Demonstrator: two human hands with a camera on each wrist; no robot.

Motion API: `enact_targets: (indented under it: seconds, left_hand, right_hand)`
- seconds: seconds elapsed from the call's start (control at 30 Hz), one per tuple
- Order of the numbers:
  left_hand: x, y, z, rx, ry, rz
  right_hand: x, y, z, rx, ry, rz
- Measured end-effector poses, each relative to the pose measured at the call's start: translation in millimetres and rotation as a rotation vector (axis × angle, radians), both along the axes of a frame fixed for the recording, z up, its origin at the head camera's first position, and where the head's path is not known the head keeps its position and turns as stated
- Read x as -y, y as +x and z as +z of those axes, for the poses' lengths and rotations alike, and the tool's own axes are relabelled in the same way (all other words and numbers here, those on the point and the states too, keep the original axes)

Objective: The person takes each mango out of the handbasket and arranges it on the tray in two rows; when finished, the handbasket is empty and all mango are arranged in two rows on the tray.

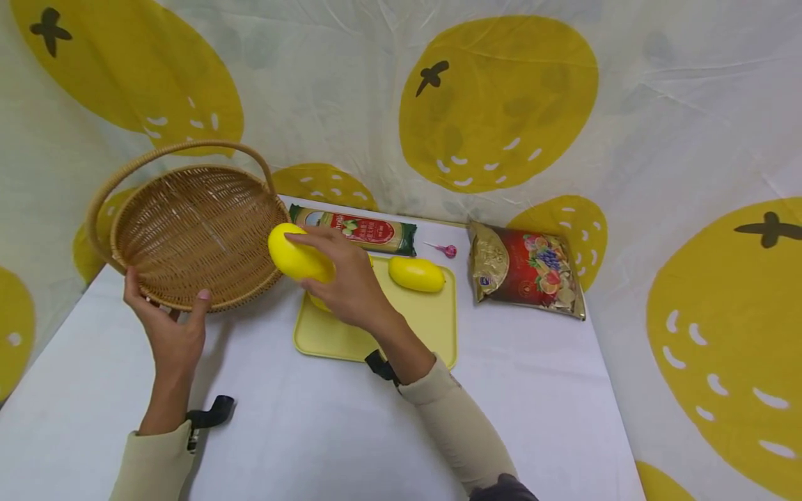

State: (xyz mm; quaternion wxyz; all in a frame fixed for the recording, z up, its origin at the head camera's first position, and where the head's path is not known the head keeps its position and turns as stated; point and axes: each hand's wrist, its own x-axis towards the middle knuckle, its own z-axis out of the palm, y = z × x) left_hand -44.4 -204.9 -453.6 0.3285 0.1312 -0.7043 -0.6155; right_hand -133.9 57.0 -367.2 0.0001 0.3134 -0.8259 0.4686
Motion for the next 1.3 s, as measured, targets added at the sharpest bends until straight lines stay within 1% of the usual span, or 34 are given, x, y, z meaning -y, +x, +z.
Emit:
enact_targets:
  seconds: [0.13, 0.27, 0.43, 0.53, 0.7, 0.8, 0.9, 1.0, 1.07, 1.13, 1.17, 1.23, 1.3]
  left_hand:
    - [-0.2, -0.3, -0.1, 0.003, -0.005, -0.002]
    - [-0.5, 0.0, 2.3, 0.013, -0.009, -0.001]
    - [0.2, 0.0, 3.3, 0.043, -0.001, 0.003]
    - [2.9, -1.7, 0.2, 0.068, -0.003, 0.0]
    - [14.3, -8.4, -11.6, 0.107, 0.003, 0.003]
    - [20.7, -11.9, -15.0, 0.129, 0.019, 0.0]
    - [23.4, -12.8, -11.4, 0.157, 0.05, -0.006]
    - [21.6, -10.4, -0.9, 0.2, 0.074, -0.014]
    - [21.2, -9.7, 2.9, 0.231, 0.076, -0.019]
    - [21.7, -10.1, 3.1, 0.249, 0.073, -0.023]
    - [22.9, -11.1, 1.3, 0.252, 0.07, -0.024]
    - [25.9, -12.7, -2.6, 0.253, 0.065, -0.023]
    - [27.4, -13.0, -4.0, 0.244, 0.062, -0.023]
  right_hand:
    - [-21, 2.6, -6.8, 0.012, 0.025, -0.018]
    - [-43, 4.2, -15.1, 0.032, 0.062, -0.047]
    - [-70, 5.3, -26.5, 0.048, 0.091, -0.082]
    - [-87, 6.1, -33.8, 0.061, 0.106, -0.093]
    - [-109, 7.9, -46.6, 0.108, 0.153, -0.107]
    - [-119, 8.4, -54.6, 0.138, 0.183, -0.109]
    - [-128, 7.4, -62.8, 0.169, 0.224, -0.121]
    - [-136, 6.7, -70.7, 0.19, 0.258, -0.126]
    - [-141, 7.0, -75.4, 0.204, 0.276, -0.122]
    - [-144, 8.0, -79.1, 0.216, 0.289, -0.108]
    - [-146, 8.3, -80.8, 0.222, 0.295, -0.098]
    - [-147, 8.5, -83.2, 0.236, 0.311, -0.077]
    - [-149, 8.2, -84.9, 0.242, 0.318, -0.055]
